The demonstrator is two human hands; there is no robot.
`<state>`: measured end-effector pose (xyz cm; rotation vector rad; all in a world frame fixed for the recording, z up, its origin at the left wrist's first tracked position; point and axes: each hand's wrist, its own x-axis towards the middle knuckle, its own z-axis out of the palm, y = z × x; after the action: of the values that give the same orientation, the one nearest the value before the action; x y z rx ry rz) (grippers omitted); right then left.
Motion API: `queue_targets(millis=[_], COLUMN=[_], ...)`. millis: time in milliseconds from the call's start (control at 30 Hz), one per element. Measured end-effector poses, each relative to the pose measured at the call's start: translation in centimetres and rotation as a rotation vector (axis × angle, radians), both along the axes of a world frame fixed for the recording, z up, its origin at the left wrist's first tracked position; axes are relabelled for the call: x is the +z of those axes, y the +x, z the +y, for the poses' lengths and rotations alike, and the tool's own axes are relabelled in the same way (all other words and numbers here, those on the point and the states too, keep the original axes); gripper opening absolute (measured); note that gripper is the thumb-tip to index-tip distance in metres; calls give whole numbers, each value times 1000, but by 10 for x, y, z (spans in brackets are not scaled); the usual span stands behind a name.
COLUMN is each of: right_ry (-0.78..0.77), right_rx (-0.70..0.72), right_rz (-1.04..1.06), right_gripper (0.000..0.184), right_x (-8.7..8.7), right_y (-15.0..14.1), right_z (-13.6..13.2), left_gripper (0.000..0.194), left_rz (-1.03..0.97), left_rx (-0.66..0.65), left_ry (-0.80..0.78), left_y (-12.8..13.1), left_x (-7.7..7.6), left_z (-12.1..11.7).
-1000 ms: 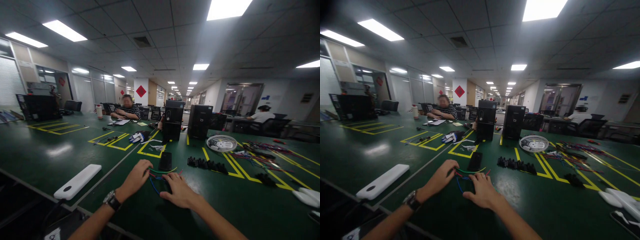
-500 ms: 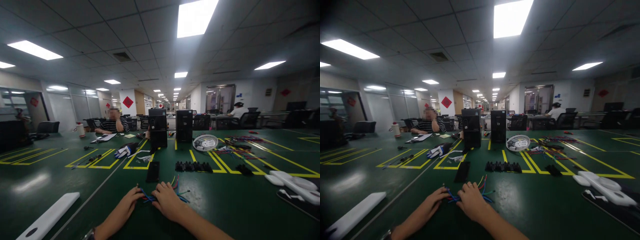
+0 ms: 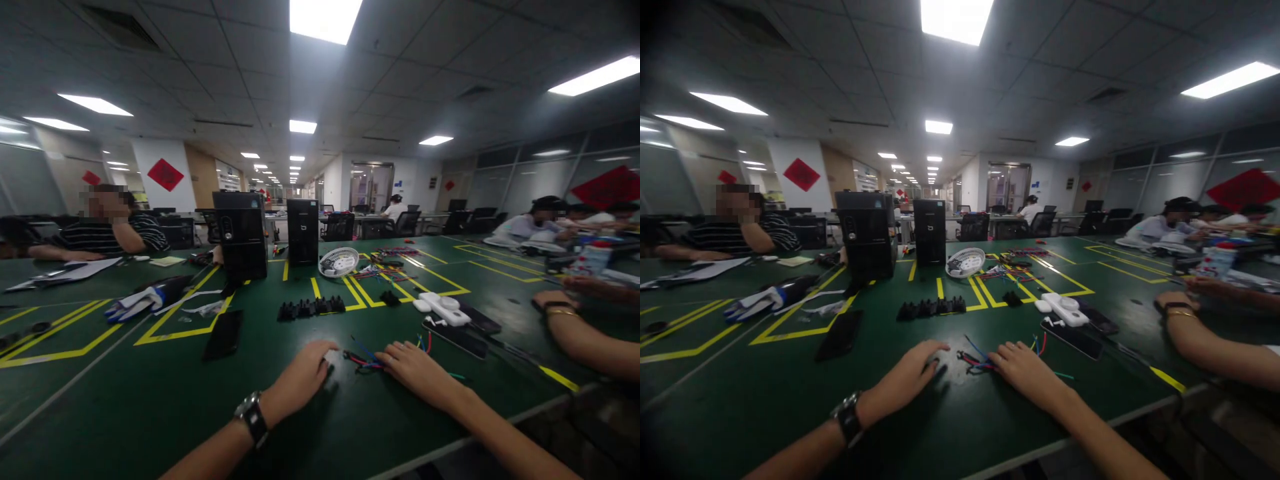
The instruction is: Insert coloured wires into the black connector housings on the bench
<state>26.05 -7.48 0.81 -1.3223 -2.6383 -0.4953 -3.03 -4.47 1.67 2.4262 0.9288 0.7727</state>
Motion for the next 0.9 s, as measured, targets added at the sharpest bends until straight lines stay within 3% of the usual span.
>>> queue_targets(millis=[133, 300, 533, 633, 733, 833, 900], right_ry=[17, 42, 34, 83, 158, 257, 305], right_rx=[-133, -220, -349, -401, -425, -417, -390], right_rz=[-33, 154, 266, 299, 343, 392, 408], right_gripper=[30, 30, 25, 25, 25, 25, 25], right_x=[2, -5, -13, -18, -23, -24, -24], right_y=[44, 53, 59, 64, 69, 73, 74], right_z=[-1, 2, 3, 5, 7, 8, 8], left_gripper=[35, 36, 58, 64, 49, 37, 43], left_rz=[19, 185, 258, 268, 244, 167, 89], left_rx=[48, 29, 49, 55, 64, 74, 73], left_ry=[56, 145, 91, 43, -7, -55, -89], left_y=[34, 92, 207, 247, 269, 269, 256], left_x=[14, 25, 13, 3, -4, -4, 0], left_z=[55, 126, 203, 217, 221, 216, 207])
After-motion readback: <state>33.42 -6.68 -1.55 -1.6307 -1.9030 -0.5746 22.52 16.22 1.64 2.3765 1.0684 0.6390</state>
